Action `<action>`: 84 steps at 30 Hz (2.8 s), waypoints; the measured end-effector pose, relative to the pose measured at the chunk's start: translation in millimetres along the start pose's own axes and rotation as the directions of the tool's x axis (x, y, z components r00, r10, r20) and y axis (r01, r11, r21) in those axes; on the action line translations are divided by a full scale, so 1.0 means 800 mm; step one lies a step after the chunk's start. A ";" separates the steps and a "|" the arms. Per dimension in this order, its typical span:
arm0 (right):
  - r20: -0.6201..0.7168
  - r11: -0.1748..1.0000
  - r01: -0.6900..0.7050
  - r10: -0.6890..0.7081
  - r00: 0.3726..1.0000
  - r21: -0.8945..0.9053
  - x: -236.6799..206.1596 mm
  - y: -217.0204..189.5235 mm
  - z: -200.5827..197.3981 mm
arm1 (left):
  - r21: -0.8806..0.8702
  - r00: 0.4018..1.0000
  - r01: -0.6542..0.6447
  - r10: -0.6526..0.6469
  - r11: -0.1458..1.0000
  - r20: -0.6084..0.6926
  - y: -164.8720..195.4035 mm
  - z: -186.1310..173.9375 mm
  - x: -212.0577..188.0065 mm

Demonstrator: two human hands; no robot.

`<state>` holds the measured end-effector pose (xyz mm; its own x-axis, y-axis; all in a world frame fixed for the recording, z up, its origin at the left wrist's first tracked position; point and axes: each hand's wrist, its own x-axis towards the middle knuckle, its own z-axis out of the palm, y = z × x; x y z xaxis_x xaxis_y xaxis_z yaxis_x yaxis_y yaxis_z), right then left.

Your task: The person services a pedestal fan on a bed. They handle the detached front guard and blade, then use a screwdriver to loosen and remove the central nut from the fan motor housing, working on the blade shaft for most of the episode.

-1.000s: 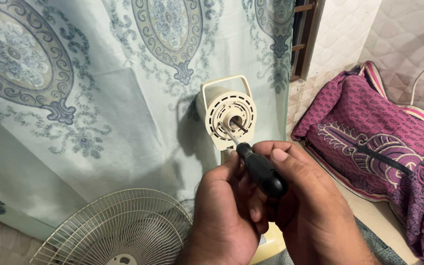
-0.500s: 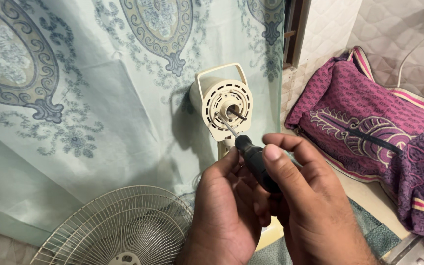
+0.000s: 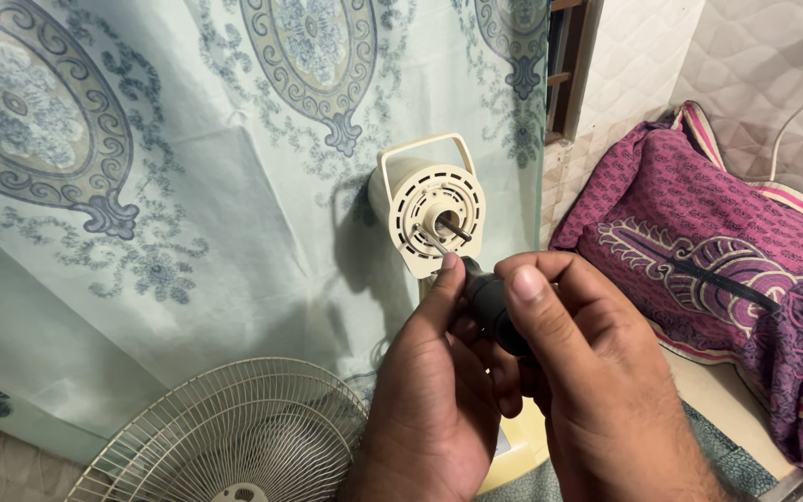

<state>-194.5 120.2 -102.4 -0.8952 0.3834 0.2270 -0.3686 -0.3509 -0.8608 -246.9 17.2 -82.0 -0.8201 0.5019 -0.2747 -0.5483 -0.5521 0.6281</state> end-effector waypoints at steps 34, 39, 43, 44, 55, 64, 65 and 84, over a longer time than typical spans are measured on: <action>-0.031 0.996 -0.084 0.085 0.996 0.041 -0.001 -0.015 -0.028 | 0.012 0.999 -0.001 0.002 1.000 -0.034 -0.028 0.021 0.000; 0.002 0.992 -0.118 0.118 0.993 0.036 0.001 -0.022 -0.030 | -0.011 0.999 0.015 -0.015 1.000 -0.037 -0.026 0.023 -0.002; 0.054 0.988 -0.151 0.150 0.987 0.011 -0.001 -0.023 -0.033 | -0.033 1.000 0.017 -0.018 0.999 -0.024 -0.027 0.018 -0.003; 0.083 0.986 -0.165 0.163 0.983 0.017 -0.002 -0.023 -0.033 | -0.051 1.000 0.022 -0.023 0.998 -0.017 -0.029 0.016 -0.002; 0.048 0.992 -0.123 0.124 0.991 -0.013 -0.010 -0.021 -0.034 | -0.049 1.000 0.014 -0.014 0.999 -0.012 -0.027 0.014 -0.004; 0.010 0.995 -0.065 0.066 0.998 -0.074 -0.019 -0.020 -0.030 | -0.037 0.999 0.005 -0.006 0.999 -0.037 -0.030 0.019 -0.016; 0.011 0.995 -0.044 0.046 0.999 -0.087 -0.019 -0.021 -0.030 | -0.036 1.000 -0.006 0.005 0.999 -0.023 -0.029 0.018 -0.016; 0.096 0.993 -0.115 0.117 0.989 -0.022 -0.023 -0.026 -0.037 | -0.037 0.997 0.007 -0.004 0.999 0.073 -0.035 0.008 -0.011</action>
<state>-162.8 145.9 -102.3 -0.9520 0.2562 0.1678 -0.2576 -0.3736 -0.8911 -223.1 32.9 -92.4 -0.8037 0.5516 -0.2230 -0.5594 -0.5728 0.5991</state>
